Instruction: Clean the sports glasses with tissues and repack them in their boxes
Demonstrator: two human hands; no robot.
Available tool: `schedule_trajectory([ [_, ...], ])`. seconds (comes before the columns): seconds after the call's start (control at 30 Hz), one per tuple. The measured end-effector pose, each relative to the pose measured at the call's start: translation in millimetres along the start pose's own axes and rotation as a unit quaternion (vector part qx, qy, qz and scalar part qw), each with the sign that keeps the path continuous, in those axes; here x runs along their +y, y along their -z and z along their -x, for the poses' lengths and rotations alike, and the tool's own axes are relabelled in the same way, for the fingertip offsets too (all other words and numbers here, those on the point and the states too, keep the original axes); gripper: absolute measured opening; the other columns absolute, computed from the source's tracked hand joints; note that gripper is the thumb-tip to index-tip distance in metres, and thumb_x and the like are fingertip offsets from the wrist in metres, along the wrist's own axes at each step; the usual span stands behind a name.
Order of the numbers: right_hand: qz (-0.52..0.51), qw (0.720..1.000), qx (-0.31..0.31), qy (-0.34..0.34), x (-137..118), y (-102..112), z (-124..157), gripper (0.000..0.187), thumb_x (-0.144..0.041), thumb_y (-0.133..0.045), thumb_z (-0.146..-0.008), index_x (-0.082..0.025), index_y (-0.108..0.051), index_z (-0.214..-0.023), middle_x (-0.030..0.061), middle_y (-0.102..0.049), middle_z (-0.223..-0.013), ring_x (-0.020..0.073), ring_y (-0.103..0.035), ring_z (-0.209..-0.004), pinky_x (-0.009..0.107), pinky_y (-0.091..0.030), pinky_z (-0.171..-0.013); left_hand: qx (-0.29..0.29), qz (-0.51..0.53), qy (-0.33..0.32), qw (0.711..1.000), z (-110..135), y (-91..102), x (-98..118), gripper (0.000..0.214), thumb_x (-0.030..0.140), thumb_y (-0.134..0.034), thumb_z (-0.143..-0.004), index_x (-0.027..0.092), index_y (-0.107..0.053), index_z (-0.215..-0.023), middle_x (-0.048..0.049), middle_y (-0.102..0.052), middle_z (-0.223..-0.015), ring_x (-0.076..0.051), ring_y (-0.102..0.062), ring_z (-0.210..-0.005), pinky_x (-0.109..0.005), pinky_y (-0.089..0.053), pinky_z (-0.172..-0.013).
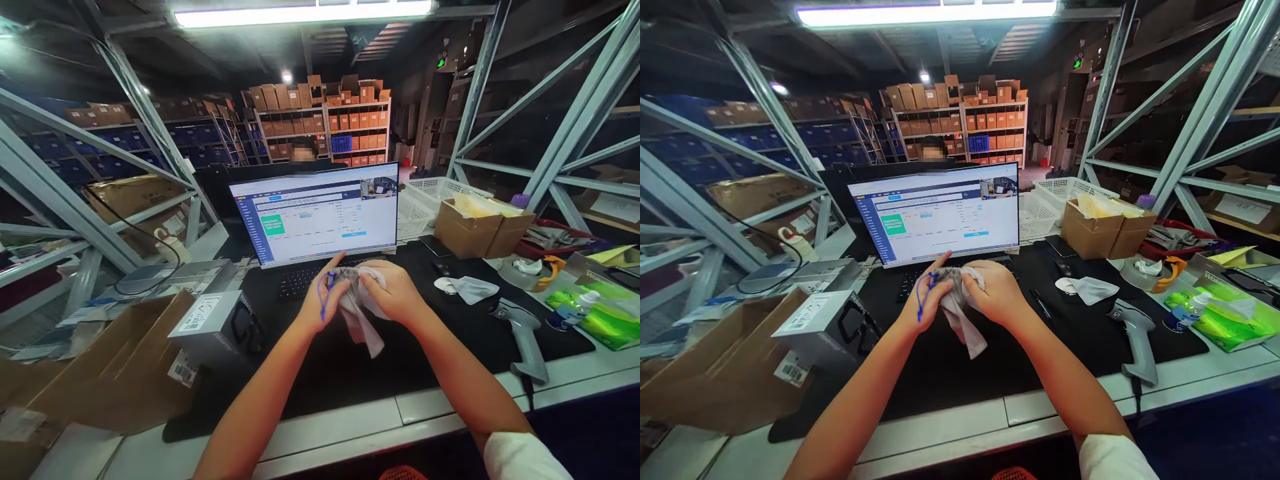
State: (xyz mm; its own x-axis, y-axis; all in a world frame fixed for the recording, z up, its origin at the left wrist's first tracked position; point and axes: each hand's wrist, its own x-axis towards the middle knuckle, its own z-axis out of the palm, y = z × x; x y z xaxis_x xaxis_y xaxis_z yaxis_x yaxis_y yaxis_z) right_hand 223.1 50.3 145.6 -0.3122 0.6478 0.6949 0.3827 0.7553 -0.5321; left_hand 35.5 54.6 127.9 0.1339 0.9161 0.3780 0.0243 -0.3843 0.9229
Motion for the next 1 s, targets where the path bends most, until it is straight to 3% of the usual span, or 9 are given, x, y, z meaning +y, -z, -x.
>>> schedule_trajectory([
  [0.27,-0.119,0.985,-0.119,-0.027,7.0,17.0,0.8,0.042,-0.044,-0.046,-0.102,-0.017,-0.071,-0.081,0.0058,-0.069,-0.084,0.0178,-0.062,-0.076,0.029,-0.047,-0.071,-0.036,-0.026,0.022,0.999,5.6,30.8,-15.4,0.039,0.052,-0.067,-0.085,0.014,-0.07,-0.096,-0.002,-0.066,-0.076,-0.013,-0.055,-0.064,-0.024,-0.042,-0.06],
  [0.37,-0.119,0.981,-0.148,-0.027,2.7,26.3,0.7,0.042,-0.043,-0.046,-0.102,-0.017,-0.071,-0.08,0.0065,-0.07,-0.087,0.0187,-0.064,-0.079,0.03,-0.048,-0.075,-0.154,-0.095,0.01,0.983,6.1,47.0,-4.7,0.039,0.054,-0.067,-0.085,0.014,-0.066,-0.086,0.0005,-0.058,-0.072,-0.012,-0.05,-0.065,-0.023,-0.039,-0.06],
  [0.47,-0.085,0.978,-0.187,-0.032,-0.1,29.3,-2.1,0.042,-0.042,-0.047,-0.101,-0.018,-0.07,-0.076,0.0065,-0.071,-0.084,0.0189,-0.063,-0.079,0.03,-0.047,-0.076,-0.332,-0.15,-0.013,0.931,6.6,60.4,10.2,0.039,0.054,-0.066,-0.086,0.015,-0.069,-0.087,-0.0031,-0.062,-0.084,-0.015,-0.055,-0.077,-0.026,-0.045,-0.071],
  [0.57,-0.138,0.954,-0.253,-0.088,1.4,28.9,-4.0,0.041,-0.047,-0.052,-0.098,-0.017,-0.07,-0.075,0.0051,-0.069,-0.077,0.0174,-0.061,-0.071,0.028,-0.046,-0.066,-0.434,-0.136,-0.017,0.89,5.9,66.5,16.0,0.053,0.069,-0.064,-0.081,0.017,-0.076,-0.091,-0.0075,-0.067,-0.092,-0.019,-0.059,-0.082,-0.029,-0.047,-0.076],
  [0.63,-0.214,0.922,-0.294,-0.134,3.4,29.9,-3.7,0.042,-0.051,-0.055,-0.096,-0.016,-0.07,-0.077,0.0047,-0.069,-0.075,0.0168,-0.061,-0.068,0.027,-0.046,-0.062,-0.417,-0.092,-0.013,0.904,5.1,65.8,12.6,0.072,0.082,-0.05,-0.079,0.019,-0.079,-0.095,-0.0105,-0.069,-0.096,-0.021,-0.06,-0.081,-0.03,-0.049,-0.074],
  [0.7,-0.264,0.895,-0.319,-0.165,4.0,33.5,-1.9,0.041,-0.052,-0.058,-0.094,-0.015,-0.073,-0.085,0.0053,-0.071,-0.077,0.0171,-0.063,-0.069,0.026,-0.046,-0.061,-0.304,-0.062,0.007,0.951,5.0,61.3,6.6,0.078,0.082,-0.037,-0.085,0.018,-0.081,-0.091,-0.0109,-0.07,-0.09,-0.02,-0.061,-0.077,-0.031,-0.049,-0.07],
  [0.8,-0.283,0.877,-0.334,-0.197,1.5,43.7,3.8,0.041,-0.051,-0.062,-0.092,-0.016,-0.075,-0.108,0.0072,-0.073,-0.082,0.0187,-0.065,-0.071,0.027,-0.047,-0.06,-0.117,-0.097,0.058,0.987,6.9,50.5,1.5,0.053,0.059,-0.053,-0.092,0.017,-0.078,-0.075,-0.0073,-0.069,-0.078,-0.018,-0.062,-0.069,-0.029,-0.049,-0.064],
  [0.9,-0.314,0.904,-0.228,-0.18,-3.1,51.7,11.8,0.034,-0.048,-0.063,-0.09,-0.019,-0.077,-0.1,0.0091,-0.073,-0.085,0.0219,-0.067,-0.072,0.032,-0.051,-0.063,-0.102,-0.165,0.044,0.98,11.2,39.6,3.9,0.017,0.032,-0.069,-0.083,0.018,-0.079,-0.082,-0.0057,-0.072,-0.088,-0.019,-0.067,-0.081,-0.03,-0.052,-0.078],
  [1.0,-0.367,0.919,0.086,-0.114,-5.8,45.7,17.7,0.04,-0.052,-0.05,-0.095,-0.025,-0.069,-0.073,0.007,-0.067,-0.085,0.0225,-0.066,-0.074,0.039,-0.054,-0.07,-0.144,-0.2,-0.001,0.969,16.9,30.0,7.3,0.03,0.016,-0.067,-0.078,0.023,-0.078,-0.104,-0.005,-0.07,-0.102,-0.02,-0.066,-0.095,-0.031,-0.051,-0.087],
])
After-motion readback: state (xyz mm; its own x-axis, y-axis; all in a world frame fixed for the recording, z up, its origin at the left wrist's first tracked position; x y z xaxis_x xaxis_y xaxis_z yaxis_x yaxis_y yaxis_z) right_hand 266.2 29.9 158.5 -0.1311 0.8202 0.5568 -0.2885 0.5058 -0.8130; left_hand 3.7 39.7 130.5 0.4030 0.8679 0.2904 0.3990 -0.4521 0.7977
